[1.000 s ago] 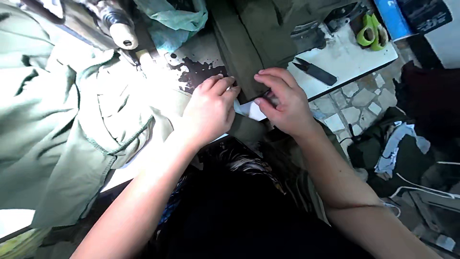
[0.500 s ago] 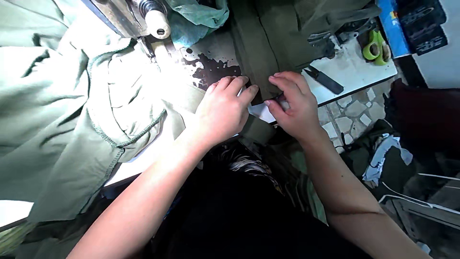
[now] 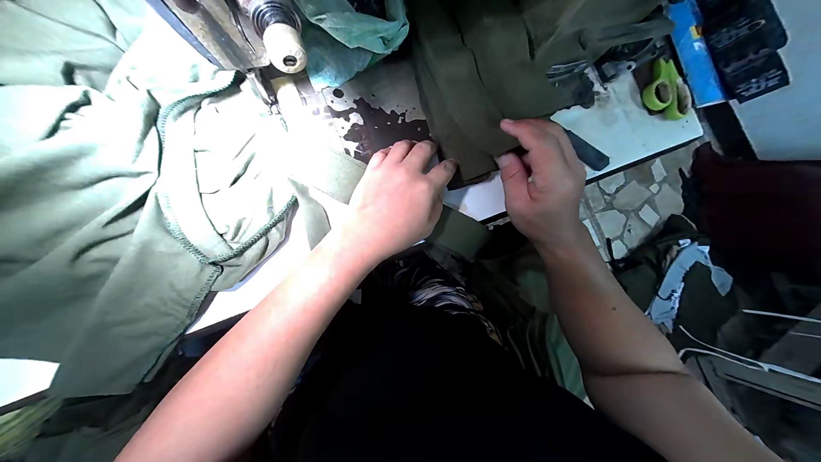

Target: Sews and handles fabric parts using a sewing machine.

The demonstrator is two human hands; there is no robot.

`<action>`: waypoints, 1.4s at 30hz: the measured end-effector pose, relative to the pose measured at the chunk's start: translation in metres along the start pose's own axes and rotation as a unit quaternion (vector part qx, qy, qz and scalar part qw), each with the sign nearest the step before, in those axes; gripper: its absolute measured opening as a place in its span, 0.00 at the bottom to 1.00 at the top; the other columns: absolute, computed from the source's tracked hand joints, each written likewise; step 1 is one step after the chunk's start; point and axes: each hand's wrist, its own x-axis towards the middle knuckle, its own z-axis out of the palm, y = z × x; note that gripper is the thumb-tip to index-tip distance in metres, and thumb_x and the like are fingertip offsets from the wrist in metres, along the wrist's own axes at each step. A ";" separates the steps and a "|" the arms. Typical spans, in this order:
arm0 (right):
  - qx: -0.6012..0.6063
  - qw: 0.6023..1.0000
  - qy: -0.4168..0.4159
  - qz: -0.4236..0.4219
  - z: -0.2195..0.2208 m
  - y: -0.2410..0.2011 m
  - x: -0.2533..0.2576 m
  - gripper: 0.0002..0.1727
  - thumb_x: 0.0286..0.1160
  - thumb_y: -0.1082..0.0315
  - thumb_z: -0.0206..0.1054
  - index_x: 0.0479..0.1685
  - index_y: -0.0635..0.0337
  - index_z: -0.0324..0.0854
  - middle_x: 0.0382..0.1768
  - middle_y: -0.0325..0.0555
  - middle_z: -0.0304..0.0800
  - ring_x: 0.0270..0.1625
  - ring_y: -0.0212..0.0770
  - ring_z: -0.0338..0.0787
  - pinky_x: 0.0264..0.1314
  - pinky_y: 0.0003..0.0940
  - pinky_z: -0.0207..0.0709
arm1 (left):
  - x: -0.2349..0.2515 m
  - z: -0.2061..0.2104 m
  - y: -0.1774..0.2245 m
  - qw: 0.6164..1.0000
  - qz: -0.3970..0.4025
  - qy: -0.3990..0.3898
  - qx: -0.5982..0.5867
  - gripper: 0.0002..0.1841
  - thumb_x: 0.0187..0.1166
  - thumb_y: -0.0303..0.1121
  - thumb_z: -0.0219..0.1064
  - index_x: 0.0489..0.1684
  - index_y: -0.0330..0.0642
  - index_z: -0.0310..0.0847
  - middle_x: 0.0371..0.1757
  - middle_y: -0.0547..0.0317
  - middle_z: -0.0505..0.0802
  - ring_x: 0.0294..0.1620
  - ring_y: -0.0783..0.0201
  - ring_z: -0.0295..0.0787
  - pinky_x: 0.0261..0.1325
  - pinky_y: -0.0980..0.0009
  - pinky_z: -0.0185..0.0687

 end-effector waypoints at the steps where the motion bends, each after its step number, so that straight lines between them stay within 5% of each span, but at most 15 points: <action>1: -0.007 1.000 0.005 0.001 -0.002 -0.001 0.003 0.14 0.86 0.74 0.59 0.60 0.74 0.83 0.54 0.67 0.88 0.49 0.45 0.92 0.49 0.27 0.84 | 0.000 0.000 0.000 1.000 -0.002 -0.002 -0.004 0.21 0.76 0.30 0.57 0.65 0.40 0.88 0.66 0.33 0.87 0.70 0.33 0.83 0.65 0.39 0.77; 8: -0.016 0.999 -0.011 0.032 -0.023 -0.009 0.037 0.16 0.87 0.73 0.58 0.64 0.73 0.83 0.56 0.66 0.89 0.54 0.46 0.92 0.54 0.30 0.84 | 0.003 -0.007 0.000 0.999 -0.016 -0.019 -0.038 0.20 0.74 0.28 0.58 0.62 0.39 0.89 0.61 0.35 0.88 0.67 0.34 0.82 0.64 0.40 0.76; 12: 0.028 0.994 -0.015 0.101 -0.031 -0.006 0.056 0.18 0.88 0.70 0.56 0.68 0.71 0.80 0.52 0.57 0.87 0.36 0.31 0.85 0.36 0.25 0.80 | 0.006 -0.008 0.001 0.998 -0.022 -0.011 -0.050 0.20 0.73 0.29 0.59 0.60 0.39 0.91 0.59 0.38 0.89 0.65 0.36 0.83 0.61 0.41 0.77; 21: 0.131 0.965 -0.001 0.227 -0.040 -0.004 0.080 0.18 0.87 0.71 0.56 0.71 0.67 0.77 0.45 0.39 0.87 0.24 0.17 0.77 0.26 0.15 0.74 | 0.017 -0.021 0.014 0.983 -0.072 0.074 -0.152 0.15 0.74 0.24 0.59 0.47 0.34 0.94 0.44 0.46 0.95 0.49 0.51 0.91 0.55 0.56 0.83; 24: 0.139 0.964 -0.004 0.225 -0.041 -0.003 0.080 0.18 0.87 0.71 0.56 0.71 0.67 0.77 0.43 0.38 0.87 0.24 0.16 0.76 0.26 0.13 0.73 | 0.029 -0.032 0.023 0.912 -0.232 0.033 -0.338 0.15 0.84 0.26 0.55 0.54 0.35 0.90 0.49 0.51 0.96 0.47 0.67 0.93 0.55 0.67 0.87; 28: 0.108 0.980 -0.034 0.164 -0.041 -0.004 0.071 0.19 0.87 0.70 0.57 0.70 0.68 0.80 0.52 0.50 0.88 0.33 0.25 0.83 0.35 0.22 0.79 | 0.052 -0.037 0.031 0.673 -0.363 0.060 -0.642 0.21 0.95 0.39 0.42 0.64 0.32 0.77 0.48 0.53 0.94 0.44 0.64 0.95 0.52 0.67 0.91; 31: 0.124 0.989 -0.050 0.062 -0.043 -0.010 0.055 0.17 0.85 0.71 0.60 0.66 0.69 0.83 0.57 0.57 0.89 0.37 0.29 0.87 0.37 0.22 0.82 | 0.064 -0.036 0.032 0.550 -0.398 0.071 -0.731 0.26 0.94 0.56 0.41 0.53 0.44 0.76 0.39 0.58 0.92 0.38 0.64 0.94 0.47 0.65 0.93; 34: 0.151 0.986 -0.008 0.072 -0.052 -0.013 0.034 0.16 0.85 0.72 0.59 0.63 0.71 0.83 0.56 0.53 0.87 0.34 0.23 0.84 0.34 0.16 0.80 | 0.066 -0.030 0.032 0.522 -0.412 0.087 -0.741 0.20 0.93 0.46 0.49 0.54 0.41 0.80 0.41 0.54 0.94 0.40 0.61 0.95 0.48 0.63 0.93; 38: 0.181 0.966 0.011 0.184 -0.045 -0.019 0.005 0.14 0.87 0.71 0.54 0.59 0.71 0.81 0.39 0.42 0.91 0.26 0.19 0.81 0.29 0.15 0.78 | 0.064 -0.032 0.032 0.514 -0.427 0.101 -0.737 0.13 0.92 0.38 0.51 0.55 0.41 0.78 0.42 0.53 0.93 0.40 0.62 0.95 0.47 0.65 0.94; 42: 0.241 0.925 -0.050 0.289 -0.025 -0.035 0.002 0.28 0.89 0.58 0.54 0.81 0.67 0.68 0.36 0.46 0.91 0.31 0.32 0.90 0.36 0.31 0.88 | 0.057 -0.032 0.030 0.560 -0.428 0.106 -0.702 0.11 0.91 0.37 0.54 0.53 0.44 0.80 0.42 0.56 0.93 0.40 0.63 0.94 0.47 0.65 0.93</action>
